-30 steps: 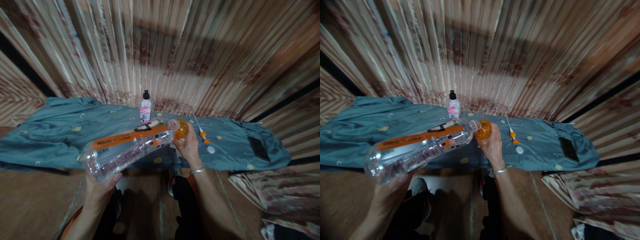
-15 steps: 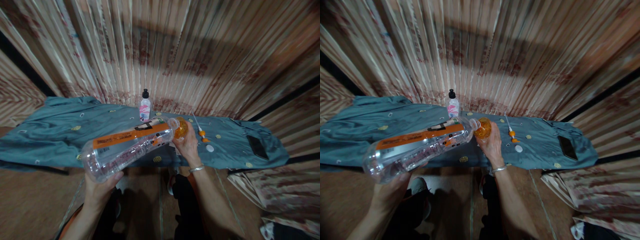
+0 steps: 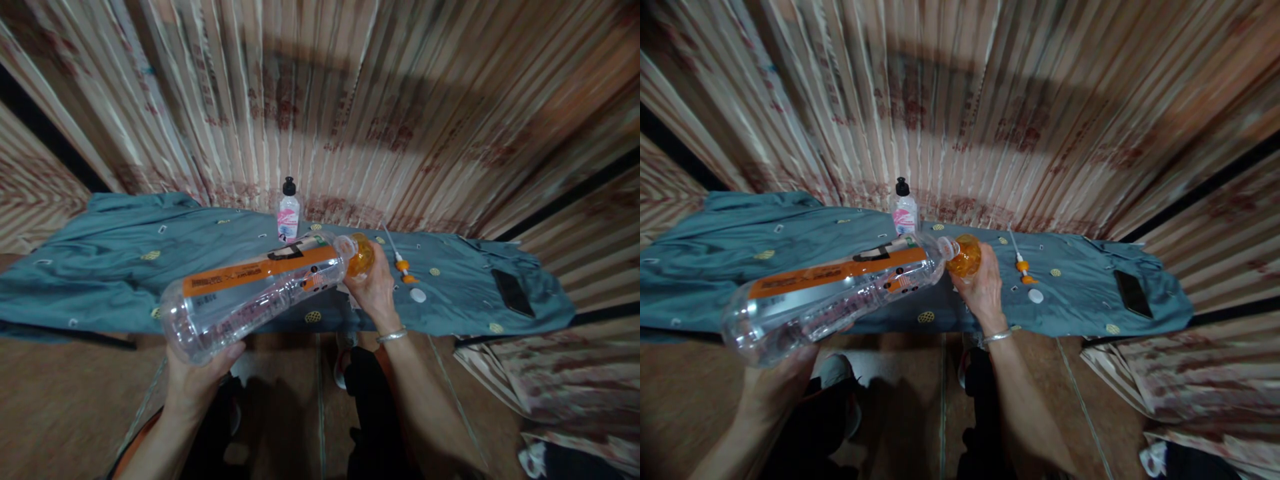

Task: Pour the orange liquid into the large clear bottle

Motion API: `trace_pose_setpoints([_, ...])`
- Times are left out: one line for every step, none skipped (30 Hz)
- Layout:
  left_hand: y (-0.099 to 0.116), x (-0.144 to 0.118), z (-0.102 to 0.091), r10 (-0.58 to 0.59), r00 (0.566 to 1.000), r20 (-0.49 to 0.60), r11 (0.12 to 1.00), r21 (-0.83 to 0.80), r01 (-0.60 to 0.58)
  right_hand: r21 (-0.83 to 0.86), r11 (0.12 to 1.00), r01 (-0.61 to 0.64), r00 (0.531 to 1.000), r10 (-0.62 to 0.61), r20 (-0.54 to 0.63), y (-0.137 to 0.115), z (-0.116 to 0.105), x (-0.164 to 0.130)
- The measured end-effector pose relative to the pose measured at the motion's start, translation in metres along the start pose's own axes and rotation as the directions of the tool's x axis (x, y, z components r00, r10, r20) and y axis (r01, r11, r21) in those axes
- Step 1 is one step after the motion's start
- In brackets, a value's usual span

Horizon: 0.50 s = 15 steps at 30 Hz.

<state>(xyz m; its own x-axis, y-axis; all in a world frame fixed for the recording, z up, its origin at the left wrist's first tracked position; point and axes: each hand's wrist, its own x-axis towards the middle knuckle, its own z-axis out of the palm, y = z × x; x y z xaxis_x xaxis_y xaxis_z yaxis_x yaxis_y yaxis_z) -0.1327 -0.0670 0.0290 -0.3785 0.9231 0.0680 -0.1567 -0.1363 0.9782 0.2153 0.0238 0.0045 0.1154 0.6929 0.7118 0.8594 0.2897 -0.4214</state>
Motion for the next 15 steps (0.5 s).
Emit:
trace_pose_setpoints([0.0014,-0.0002,0.0012,-0.011,1.000,-0.004,1.000,0.007,0.011,-0.001,1.000,0.000,1.000,0.000,-0.004,-0.0003,0.0000,0.0000])
trace_pose_setpoints([0.0031,-0.0006,0.0027,-0.019,1.000,-0.016,1.000,0.016,0.019,-0.001,1.000,0.000,1.000,0.000,-0.009,-0.0006,-0.0001,0.0000])
trace_pose_setpoints([0.0052,-0.0011,0.0045,-0.018,0.999,-0.030,1.000,0.023,0.019,-0.002,1.000,-0.001,1.000,0.001,-0.011,-0.0009,-0.0004,0.0001])
trace_pose_setpoints([0.0072,-0.0017,0.0063,-0.016,0.999,-0.040,0.999,0.030,0.017,-0.003,1.000,-0.004,1.000,0.004,-0.010,-0.0011,-0.0008,0.0002])
trace_pose_setpoints([0.0091,-0.0023,0.0079,-0.016,0.999,-0.042,0.999,0.036,0.017,-0.003,1.000,-0.008,1.000,0.008,-0.005,-0.0012,-0.0013,0.0003])
trace_pose_setpoints([0.0103,-0.0028,0.0090,-0.013,0.999,-0.050,0.999,0.038,0.015,-0.002,1.000,-0.011,1.000,0.011,0.000,-0.0011,-0.0018,0.0004])
trace_pose_setpoints([0.0108,-0.0031,0.0093,-0.010,0.998,-0.059,0.999,0.035,0.012,0.000,1.000,-0.013,1.000,0.013,0.004,-0.0009,-0.0022,0.0005])
trace_pose_setpoints([0.0103,-0.0032,0.0089,-0.012,0.998,-0.057,0.999,0.030,0.013,0.002,1.000,-0.014,1.000,0.014,0.005,-0.0007,-0.0026,0.0005])
trace_pose_setpoints([0.0092,-0.0030,0.0077,-0.016,0.998,-0.053,1.000,0.019,0.017,0.004,1.000,-0.014,1.000,0.014,0.004,-0.0004,-0.0029,0.0005])
trace_pose_setpoints([0.0075,-0.0026,0.0060,-0.019,0.998,-0.054,1.000,0.008,0.020,0.005,1.000,-0.016,1.000,0.016,0.000,-0.0002,-0.0030,0.0005])
trace_pose_setpoints([0.0059,-0.0020,0.0043,-0.028,0.999,-0.040,1.000,0.002,0.029,0.006,1.000,-0.019,1.000,0.019,-0.003,0.0000,-0.0030,0.0006])
trace_pose_setpoints([0.0047,-0.0014,0.0030,-0.032,0.999,-0.038,0.999,-0.006,0.032,0.007,1.000,-0.024,1.000,0.024,-0.004,0.0000,-0.0029,0.0007])
trace_pose_setpoints([0.0045,-0.0009,0.0026,-0.043,0.998,-0.035,0.999,-0.006,0.043,0.008,1.000,-0.027,1.000,0.027,-0.004,-0.0001,-0.0028,0.0008])
trace_pose_setpoints([0.0054,-0.0005,0.0032,-0.056,0.997,-0.051,0.998,-0.001,0.056,0.010,1.000,-0.029,1.000,0.029,-0.003,-0.0003,-0.0026,0.0010])
trace_pose_setpoints([0.0073,-0.0003,0.0048,-0.067,0.994,-0.084,0.998,0.010,0.069,0.013,1.000,-0.027,1.000,0.027,-0.004,-0.0006,-0.0024,0.0012])
